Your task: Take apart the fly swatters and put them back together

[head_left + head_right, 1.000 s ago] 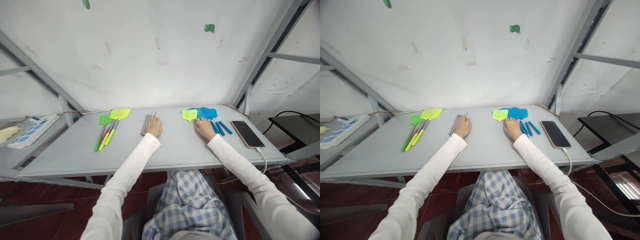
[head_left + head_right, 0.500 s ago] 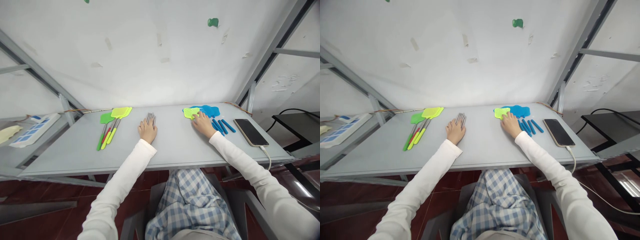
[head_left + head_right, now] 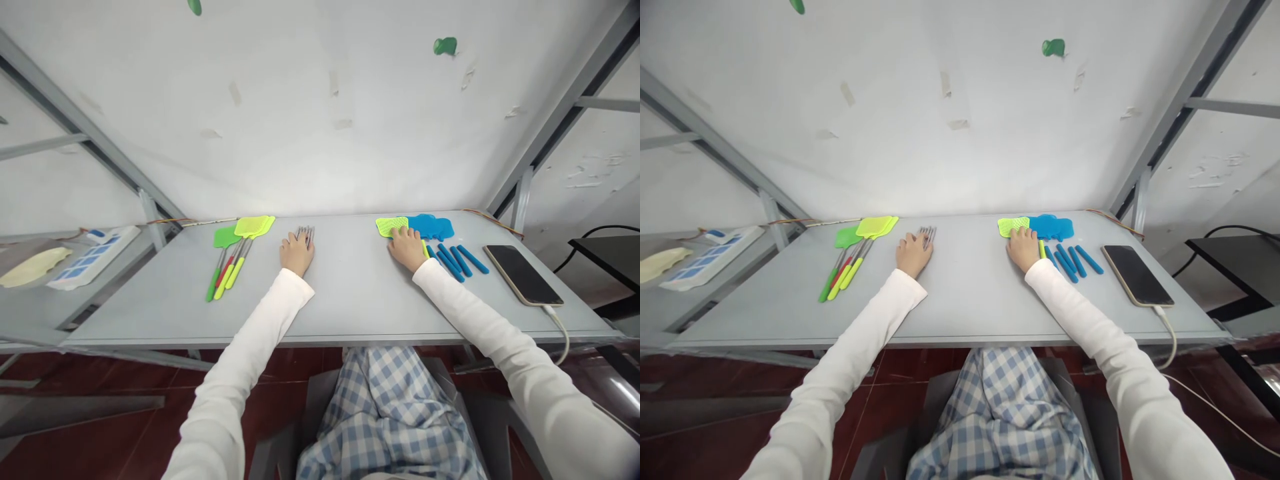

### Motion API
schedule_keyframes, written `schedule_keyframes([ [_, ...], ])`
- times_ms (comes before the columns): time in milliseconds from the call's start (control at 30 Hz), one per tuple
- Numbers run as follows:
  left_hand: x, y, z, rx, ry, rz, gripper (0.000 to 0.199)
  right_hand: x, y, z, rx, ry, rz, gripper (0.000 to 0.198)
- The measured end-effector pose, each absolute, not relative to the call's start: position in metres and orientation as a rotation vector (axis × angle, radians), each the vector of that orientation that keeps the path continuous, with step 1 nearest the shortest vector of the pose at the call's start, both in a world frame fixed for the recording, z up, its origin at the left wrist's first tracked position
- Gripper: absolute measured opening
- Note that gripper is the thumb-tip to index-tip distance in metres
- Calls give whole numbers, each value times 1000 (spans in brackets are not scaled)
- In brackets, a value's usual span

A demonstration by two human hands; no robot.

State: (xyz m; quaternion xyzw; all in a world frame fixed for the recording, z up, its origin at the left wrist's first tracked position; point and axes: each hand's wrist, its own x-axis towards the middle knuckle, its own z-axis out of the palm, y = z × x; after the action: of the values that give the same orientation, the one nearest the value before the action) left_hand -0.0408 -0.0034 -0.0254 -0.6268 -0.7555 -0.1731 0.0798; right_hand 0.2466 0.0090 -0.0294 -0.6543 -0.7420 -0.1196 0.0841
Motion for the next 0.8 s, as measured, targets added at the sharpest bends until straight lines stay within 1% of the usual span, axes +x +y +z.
schedule_keyframes([
  [133, -52, 2, -18, -1910, -2297, -518, 40, 248, 6, -31, -1946, -2219, -386, 37],
  [233, -69, 3, -13, -1853, -2306, -595, 43, 248, 3, -32, -1930, -2221, -390, 37],
  [333, -94, 4, -13, -1576, -2380, -729, 40, 248, 1, -30, -1914, -2204, -388, 38],
  [400, -110, 4, -16, -1357, -2521, -776, 41, 247, 1, -29, -1907, -2203, -377, 38],
  [533, -127, 0, -19, -1120, -2746, -716, 41, 247, 0, -27, -1907, -2204, -366, 38],
  [700, -129, -2, -15, -1183, -2763, -599, 38, 248, 1, -28, -1901, -2192, -371, 35],
  [800, -135, -1, -14, -1338, -2718, -679, 32, 247, 2, -30, -1886, -2210, -411, 35],
])
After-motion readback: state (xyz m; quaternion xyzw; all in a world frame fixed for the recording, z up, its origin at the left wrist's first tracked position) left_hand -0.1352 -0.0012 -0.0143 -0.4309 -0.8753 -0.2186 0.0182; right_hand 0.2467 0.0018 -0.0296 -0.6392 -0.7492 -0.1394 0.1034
